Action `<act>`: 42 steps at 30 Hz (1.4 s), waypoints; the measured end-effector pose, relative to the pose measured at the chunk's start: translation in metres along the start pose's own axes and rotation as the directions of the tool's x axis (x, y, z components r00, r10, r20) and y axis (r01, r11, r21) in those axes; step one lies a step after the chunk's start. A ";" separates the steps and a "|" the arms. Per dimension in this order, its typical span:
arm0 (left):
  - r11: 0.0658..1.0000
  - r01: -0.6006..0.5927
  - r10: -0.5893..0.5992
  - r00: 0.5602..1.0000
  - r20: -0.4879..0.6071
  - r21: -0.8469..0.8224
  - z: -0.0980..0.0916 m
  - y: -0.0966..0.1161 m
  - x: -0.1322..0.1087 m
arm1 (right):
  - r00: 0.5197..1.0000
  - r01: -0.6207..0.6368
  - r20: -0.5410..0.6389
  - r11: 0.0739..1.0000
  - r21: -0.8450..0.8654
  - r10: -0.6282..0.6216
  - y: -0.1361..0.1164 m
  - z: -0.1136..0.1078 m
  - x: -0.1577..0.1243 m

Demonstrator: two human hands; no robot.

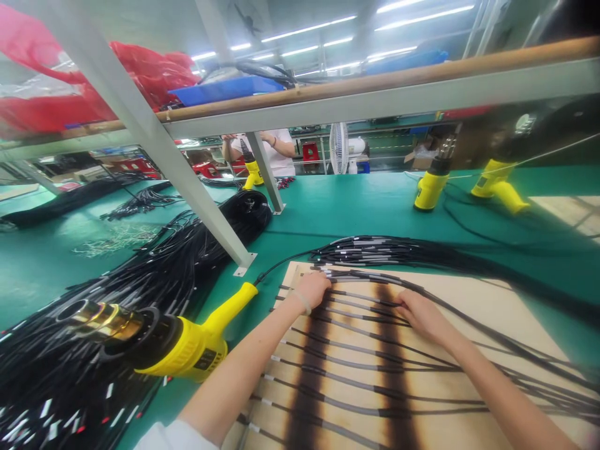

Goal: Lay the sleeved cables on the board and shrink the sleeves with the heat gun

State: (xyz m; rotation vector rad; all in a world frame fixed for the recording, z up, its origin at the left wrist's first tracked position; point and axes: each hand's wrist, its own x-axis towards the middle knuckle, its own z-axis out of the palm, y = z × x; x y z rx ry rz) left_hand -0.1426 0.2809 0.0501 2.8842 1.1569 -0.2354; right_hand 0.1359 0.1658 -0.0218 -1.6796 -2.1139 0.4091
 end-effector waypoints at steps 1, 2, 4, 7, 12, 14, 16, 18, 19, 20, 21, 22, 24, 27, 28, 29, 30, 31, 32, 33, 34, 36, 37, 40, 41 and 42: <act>1.000 0.003 -0.003 1.000 -0.005 0.010 0.000 -0.002 -0.001 | 1.000 0.003 -0.015 1.000 0.015 -0.003 0.000 0.001 -0.001; 1.000 0.009 -0.009 1.000 -0.009 0.020 0.000 -0.005 -0.003 | 1.000 0.006 -0.030 1.000 0.031 -0.005 0.000 0.001 -0.002; 0.999 0.025 -0.024 1.000 -0.014 0.036 -0.002 -0.011 -0.007 | 0.998 0.004 -0.056 0.998 0.059 0.000 0.000 0.002 -0.004; 0.998 0.039 -0.038 0.999 -0.010 0.042 -0.004 -0.020 -0.012 | 0.996 -0.002 -0.088 0.994 0.111 0.012 -0.001 0.004 -0.003; 0.998 0.033 -0.032 0.999 -0.016 0.058 -0.007 -0.022 -0.016 | 0.999 0.032 -0.031 0.984 0.175 -0.027 -0.015 0.011 0.012; 0.997 0.031 -0.030 0.999 -0.019 0.066 -0.007 -0.020 -0.017 | 0.999 0.035 0.014 0.987 0.159 -0.038 -0.020 0.013 0.016; 0.997 0.028 -0.027 0.999 -0.021 0.069 -0.008 -0.019 -0.017 | 1.000 0.027 0.011 0.987 0.159 -0.029 -0.023 0.014 0.017; 0.997 0.028 -0.027 0.999 -0.025 0.070 -0.008 -0.019 -0.017 | 1.000 0.017 -0.002 0.987 0.157 -0.017 -0.023 0.014 0.015; 0.997 0.030 -0.028 0.999 -0.028 0.071 -0.009 -0.019 -0.017 | 1.000 0.013 -0.009 0.988 0.155 -0.011 -0.023 0.012 0.013; 0.997 0.030 -0.028 0.999 -0.032 0.072 -0.009 -0.019 -0.017 | 1.000 0.008 -0.015 0.988 0.153 -0.006 -0.022 0.011 0.011; 0.997 0.030 -0.028 0.999 -0.036 0.074 -0.009 -0.019 -0.017 | 1.000 0.004 -0.020 0.988 0.153 -0.001 -0.021 0.010 0.010; 0.997 0.030 -0.027 0.999 -0.041 0.077 -0.009 -0.019 -0.016 | 1.000 0.003 -0.025 0.988 0.154 0.000 -0.021 0.009 0.008; 0.996 0.030 -0.025 0.998 -0.052 0.083 -0.010 -0.018 -0.016 | 0.999 0.022 -0.026 0.989 0.147 -0.018 -0.021 0.008 0.008; 0.995 0.033 -0.026 0.997 -0.068 0.095 -0.011 -0.017 -0.015 | 0.998 0.065 -0.015 0.990 0.128 -0.064 -0.023 0.011 0.012; 0.995 0.033 -0.026 0.997 -0.073 0.097 -0.012 -0.017 -0.016 | 0.997 0.072 -0.014 0.990 0.123 -0.070 -0.024 0.012 0.013; 0.995 0.032 -0.025 0.997 -0.076 0.099 -0.012 -0.016 -0.016 | 0.997 0.071 -0.017 0.990 0.122 -0.070 -0.024 0.014 0.014; 0.995 0.030 -0.022 0.997 -0.078 0.100 -0.012 -0.017 -0.016 | 0.998 0.066 -0.023 0.990 0.121 -0.064 -0.024 0.015 0.015; 0.995 0.028 -0.020 0.997 -0.078 0.099 -0.012 -0.017 -0.017 | 0.998 0.059 -0.031 0.991 0.119 -0.056 -0.023 0.015 0.014; 0.995 0.027 -0.019 0.997 -0.079 0.098 -0.012 -0.017 -0.018 | 0.998 0.049 -0.040 0.992 0.116 -0.045 -0.021 0.016 0.013; 0.995 0.028 -0.021 0.997 -0.079 0.096 -0.012 -0.018 -0.018 | 0.998 0.038 -0.049 0.993 0.114 -0.033 -0.019 0.016 0.011; 0.995 0.033 -0.026 0.996 -0.081 0.093 -0.012 -0.020 -0.019 | 0.998 0.026 -0.057 0.993 0.112 -0.020 -0.017 0.015 0.009; 0.995 0.054 -0.047 0.995 -0.086 0.087 -0.013 -0.024 -0.022 | 0.997 0.005 -0.072 0.994 0.111 0.003 -0.012 0.013 0.004; 0.994 0.069 -0.061 0.994 -0.088 0.084 -0.013 -0.026 -0.023 | 0.997 -0.004 -0.078 0.994 0.111 0.013 -0.010 0.012 0.002; 0.990 0.110 -0.103 0.991 -0.085 0.084 -0.014 -0.034 -0.026 | 0.996 0.004 -0.094 0.992 0.127 0.008 -0.009 0.010 0.001; 0.989 0.120 -0.113 0.990 -0.079 0.083 -0.014 -0.037 -0.027 | 0.995 0.024 -0.102 0.990 0.138 -0.010 -0.011 0.010 0.002; 0.989 0.127 -0.121 0.990 -0.072 0.082 -0.014 -0.039 -0.028 | 0.993 0.047 -0.111 0.988 0.150 -0.031 -0.013 0.010 0.004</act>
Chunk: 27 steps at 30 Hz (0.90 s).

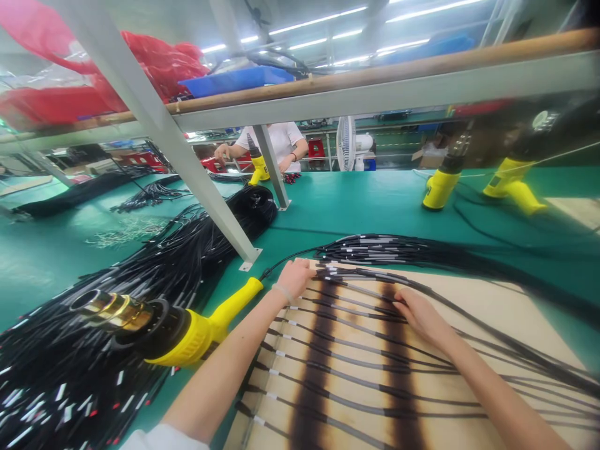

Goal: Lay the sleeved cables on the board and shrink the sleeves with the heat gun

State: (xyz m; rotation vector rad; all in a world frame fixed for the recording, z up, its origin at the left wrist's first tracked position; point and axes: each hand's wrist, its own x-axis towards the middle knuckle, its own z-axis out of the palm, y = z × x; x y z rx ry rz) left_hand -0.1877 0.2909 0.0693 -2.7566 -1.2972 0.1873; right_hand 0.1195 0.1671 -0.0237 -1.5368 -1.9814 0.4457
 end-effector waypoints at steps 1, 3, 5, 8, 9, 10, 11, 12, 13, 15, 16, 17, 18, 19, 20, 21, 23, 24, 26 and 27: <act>1.000 0.006 -0.006 1.000 0.008 -0.002 0.000 -0.002 -0.001 | 1.000 0.021 -0.005 1.000 0.014 -0.021 -0.002 0.001 0.002; 1.000 0.019 -0.019 1.000 0.021 -0.006 0.001 -0.005 -0.004 | 0.999 0.046 -0.012 0.998 0.029 -0.046 -0.006 0.003 0.006; 0.999 0.032 -0.032 0.999 0.029 -0.011 0.002 -0.008 -0.008 | 0.999 0.053 -0.009 0.998 0.032 -0.053 -0.010 0.005 0.009; 0.998 0.055 -0.054 0.998 0.036 -0.024 0.001 -0.010 -0.013 | 0.998 0.060 -0.003 0.998 0.029 -0.060 -0.015 0.007 0.011; 0.997 0.066 -0.065 0.997 0.037 -0.028 0.001 -0.012 -0.014 | 0.998 0.063 0.000 0.998 0.027 -0.063 -0.018 0.008 0.011; 0.996 0.081 -0.079 0.996 0.036 -0.033 0.001 -0.013 -0.015 | 0.998 0.067 0.004 0.997 0.026 -0.067 -0.020 0.010 0.012; 0.995 0.098 -0.096 0.995 0.035 -0.036 0.001 -0.015 -0.016 | 0.997 0.071 0.009 0.997 0.024 -0.071 -0.022 0.011 0.014; 0.993 0.115 -0.114 0.993 0.034 -0.038 0.001 -0.018 -0.016 | 0.997 0.074 0.015 0.997 0.023 -0.075 -0.024 0.013 0.016; 0.991 0.131 -0.130 0.991 0.034 -0.040 0.001 -0.020 -0.017 | 0.997 0.076 0.019 0.997 0.021 -0.076 -0.026 0.015 0.018; 0.987 0.156 -0.155 0.987 0.034 -0.041 0.002 -0.023 -0.018 | 0.997 0.072 0.025 0.997 0.015 -0.072 -0.028 0.019 0.022; 0.986 0.164 -0.163 0.986 0.034 -0.041 0.003 -0.025 -0.019 | 0.997 0.070 0.028 0.997 0.012 -0.070 -0.029 0.021 0.024; 0.984 0.171 -0.170 0.985 0.034 -0.040 0.004 -0.026 -0.019 | 0.997 0.069 0.031 0.998 0.011 -0.069 -0.029 0.023 0.026; 0.984 0.175 -0.174 0.984 0.035 -0.040 0.005 -0.027 -0.019 | 0.997 0.069 0.035 0.998 0.011 -0.069 -0.030 0.024 0.027; 0.983 0.179 -0.177 0.983 0.035 -0.039 0.006 -0.027 -0.019 | 0.997 0.069 0.038 0.998 0.011 -0.070 -0.029 0.025 0.028; 0.983 0.180 -0.179 0.983 0.036 -0.038 0.006 -0.027 -0.019 | 0.997 0.070 0.041 0.998 0.010 -0.070 -0.029 0.025 0.029; 0.983 0.181 -0.180 0.983 0.036 -0.036 0.007 -0.028 -0.018 | 0.997 0.070 0.042 0.997 0.009 -0.070 -0.029 0.025 0.029; 0.983 0.182 -0.181 0.983 0.037 -0.032 0.008 -0.028 -0.015 | 0.997 0.068 0.042 0.998 0.006 -0.068 -0.028 0.025 0.030; 0.983 0.181 -0.180 0.983 0.038 -0.029 0.008 -0.029 -0.014 | 0.997 0.066 0.039 0.998 0.004 -0.066 -0.028 0.025 0.030; 0.984 0.178 -0.177 0.983 0.049 -0.022 0.009 -0.029 -0.010 | 0.998 0.061 0.035 0.998 -0.001 -0.061 -0.026 0.026 0.031; 0.984 0.178 -0.176 0.983 0.057 -0.017 0.009 -0.029 -0.009 | 0.998 0.059 0.034 0.998 -0.002 -0.059 -0.026 0.027 0.031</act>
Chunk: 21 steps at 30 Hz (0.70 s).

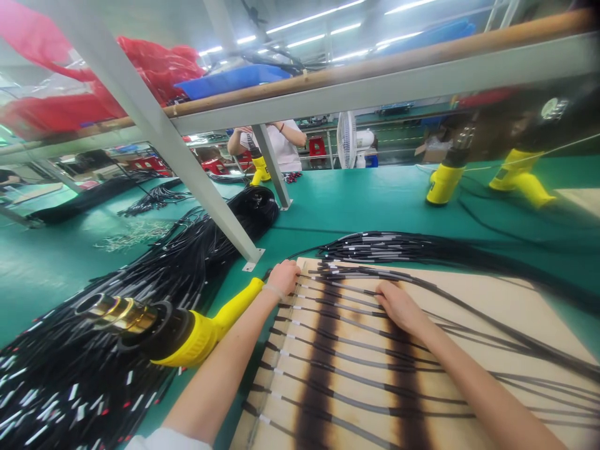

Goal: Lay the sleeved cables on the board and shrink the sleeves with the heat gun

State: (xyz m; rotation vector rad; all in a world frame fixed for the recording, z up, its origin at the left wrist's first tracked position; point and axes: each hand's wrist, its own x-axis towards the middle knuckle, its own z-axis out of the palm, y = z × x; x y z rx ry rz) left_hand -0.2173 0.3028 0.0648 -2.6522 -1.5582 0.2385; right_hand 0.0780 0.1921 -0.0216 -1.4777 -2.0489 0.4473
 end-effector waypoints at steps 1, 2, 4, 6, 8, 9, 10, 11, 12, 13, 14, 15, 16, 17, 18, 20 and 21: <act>1.000 0.000 0.000 1.000 0.009 0.005 0.000 0.000 0.001 | 1.000 -0.002 0.000 1.000 -0.002 0.002 0.001 0.001 0.000; 1.000 0.003 -0.003 1.000 0.020 0.009 0.001 0.000 0.001 | 1.000 -0.004 0.001 1.000 -0.003 0.004 0.001 0.001 0.000; 1.000 0.015 -0.015 0.999 0.035 0.017 0.003 0.002 -0.001 | 1.000 -0.007 0.004 1.000 -0.008 0.007 0.003 0.002 0.001; 1.000 0.020 -0.021 0.999 0.047 0.020 0.004 0.006 -0.006 | 1.000 -0.009 0.008 1.000 -0.014 0.009 0.004 0.003 0.001; 1.000 -0.003 0.001 0.998 0.068 0.030 0.003 0.011 -0.012 | 1.000 -0.007 0.011 1.000 -0.021 0.007 0.005 0.004 0.001; 0.999 -0.024 0.021 0.996 0.086 0.039 0.002 0.014 -0.015 | 1.000 -0.005 0.012 1.000 -0.026 0.005 0.005 0.004 0.001; 0.998 -0.046 0.040 0.993 0.108 0.048 0.001 0.017 -0.017 | 1.000 -0.002 0.013 1.000 -0.031 0.002 0.006 0.004 0.001; 0.997 -0.060 0.052 0.990 0.128 0.057 0.000 0.020 -0.019 | 1.000 0.001 0.014 0.999 -0.037 0.000 0.006 0.004 0.001; 0.996 -0.066 0.056 0.988 0.147 0.065 -0.001 0.023 -0.021 | 1.000 0.003 0.016 0.999 -0.043 -0.003 0.006 0.005 0.001; 0.995 -0.063 0.051 0.986 0.160 0.072 -0.002 0.025 -0.022 | 1.000 0.006 0.018 0.999 -0.050 -0.005 0.006 0.005 0.001; 0.995 -0.055 0.041 0.985 0.169 0.078 -0.003 0.027 -0.022 | 1.000 0.009 0.021 0.998 -0.059 -0.007 0.007 0.005 0.001; 0.995 -0.046 0.030 0.984 0.173 0.084 -0.004 0.029 -0.022 | 1.000 0.009 0.023 0.998 -0.069 -0.008 0.007 0.004 0.001; 0.995 -0.038 0.022 0.984 0.177 0.092 -0.004 0.030 -0.022 | 1.000 0.009 0.024 0.997 -0.081 -0.007 0.008 0.004 0.000; 0.994 -0.035 0.016 0.983 0.180 0.099 -0.004 0.031 -0.021 | 1.000 0.008 0.025 0.996 -0.094 -0.006 0.010 0.003 -0.001; 0.994 -0.033 0.013 0.983 0.183 0.105 -0.004 0.032 -0.021 | 1.000 0.008 0.025 0.994 -0.107 -0.006 0.012 0.002 -0.002; 0.993 -0.032 0.011 0.982 0.188 0.113 -0.004 0.032 -0.021 | 1.000 0.013 0.020 0.992 -0.127 -0.011 0.016 -0.001 -0.006; 0.993 -0.033 0.010 0.982 0.191 0.116 -0.003 0.033 -0.021 | 1.000 0.019 0.018 0.991 -0.134 -0.017 0.018 -0.002 -0.008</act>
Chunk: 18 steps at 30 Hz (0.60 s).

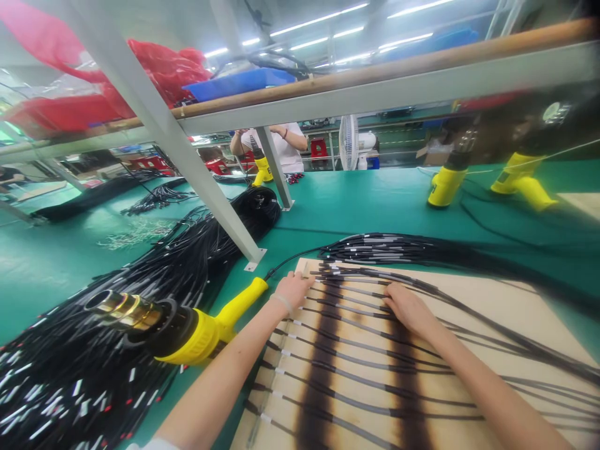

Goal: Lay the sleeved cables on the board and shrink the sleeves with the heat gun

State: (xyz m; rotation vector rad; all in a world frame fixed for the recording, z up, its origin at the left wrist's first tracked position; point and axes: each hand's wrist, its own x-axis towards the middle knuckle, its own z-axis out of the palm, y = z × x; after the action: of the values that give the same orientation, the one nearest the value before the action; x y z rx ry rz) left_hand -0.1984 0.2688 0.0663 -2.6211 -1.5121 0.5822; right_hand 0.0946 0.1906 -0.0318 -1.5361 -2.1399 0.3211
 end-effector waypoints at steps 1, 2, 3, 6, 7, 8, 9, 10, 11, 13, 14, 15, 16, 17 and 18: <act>1.000 0.000 0.000 1.000 0.002 0.003 0.000 0.000 0.000 | 1.000 0.007 -0.003 1.000 -0.004 -0.007 0.002 -0.001 -0.002; 1.000 0.000 0.000 1.000 0.003 0.004 0.000 0.001 -0.001 | 1.000 0.015 -0.006 1.000 -0.006 -0.015 0.004 -0.003 -0.004; 1.000 0.000 0.000 1.000 0.002 0.005 0.000 0.001 -0.001 | 1.000 0.023 -0.008 1.000 -0.006 -0.023 0.006 -0.004 -0.006; 1.000 0.004 -0.004 1.000 -0.005 0.003 0.000 0.002 -0.004 | 0.999 0.046 -0.013 0.999 -0.004 -0.046 0.009 -0.005 -0.009; 1.000 0.005 -0.005 1.000 -0.008 0.003 0.000 0.003 -0.004 | 0.999 0.052 -0.015 0.999 -0.003 -0.052 0.009 -0.005 -0.009; 1.000 0.006 -0.006 1.000 -0.012 0.002 0.000 0.003 -0.005 | 0.998 0.056 -0.016 0.998 -0.003 -0.056 0.009 -0.006 -0.009; 1.000 0.007 -0.007 1.000 -0.015 0.000 0.000 0.003 -0.005 | 0.998 0.060 -0.017 0.998 -0.002 -0.060 0.009 -0.006 -0.009; 1.000 0.009 -0.009 1.000 -0.016 -0.002 0.000 0.003 -0.005 | 0.998 0.062 -0.018 0.998 -0.002 -0.062 0.009 -0.006 -0.009; 1.000 0.011 -0.011 1.000 -0.015 -0.005 0.000 0.003 -0.004 | 0.998 0.063 -0.019 0.998 -0.002 -0.063 0.009 -0.006 -0.008; 1.000 0.020 -0.020 1.000 -0.011 -0.012 0.000 0.003 -0.003 | 0.998 0.063 -0.020 0.998 -0.003 -0.063 0.008 -0.008 -0.008; 1.000 0.025 -0.025 1.000 -0.009 -0.017 0.000 0.003 -0.002 | 0.998 0.063 -0.019 0.998 -0.004 -0.063 0.008 -0.009 -0.008; 0.999 0.031 -0.031 0.999 -0.008 -0.022 0.000 0.003 -0.001 | 0.998 0.062 -0.017 0.998 -0.004 -0.062 0.008 -0.010 -0.009; 0.999 0.038 -0.038 0.999 -0.007 -0.026 0.000 0.003 0.000 | 0.998 0.061 -0.014 0.998 -0.004 -0.061 0.008 -0.011 -0.009; 0.998 0.046 -0.046 0.999 -0.005 -0.030 0.000 0.003 0.001 | 0.998 0.061 -0.011 0.998 -0.003 -0.061 0.008 -0.012 -0.009; 0.998 0.055 -0.055 0.998 -0.003 -0.035 0.000 0.003 0.002 | 0.998 0.061 -0.007 0.998 -0.001 -0.061 0.008 -0.013 -0.009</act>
State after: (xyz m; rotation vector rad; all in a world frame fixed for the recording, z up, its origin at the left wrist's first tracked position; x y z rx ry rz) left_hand -0.1948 0.2685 0.0654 -2.5945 -1.6019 0.5502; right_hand 0.1099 0.1837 -0.0265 -1.4671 -2.1762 0.2942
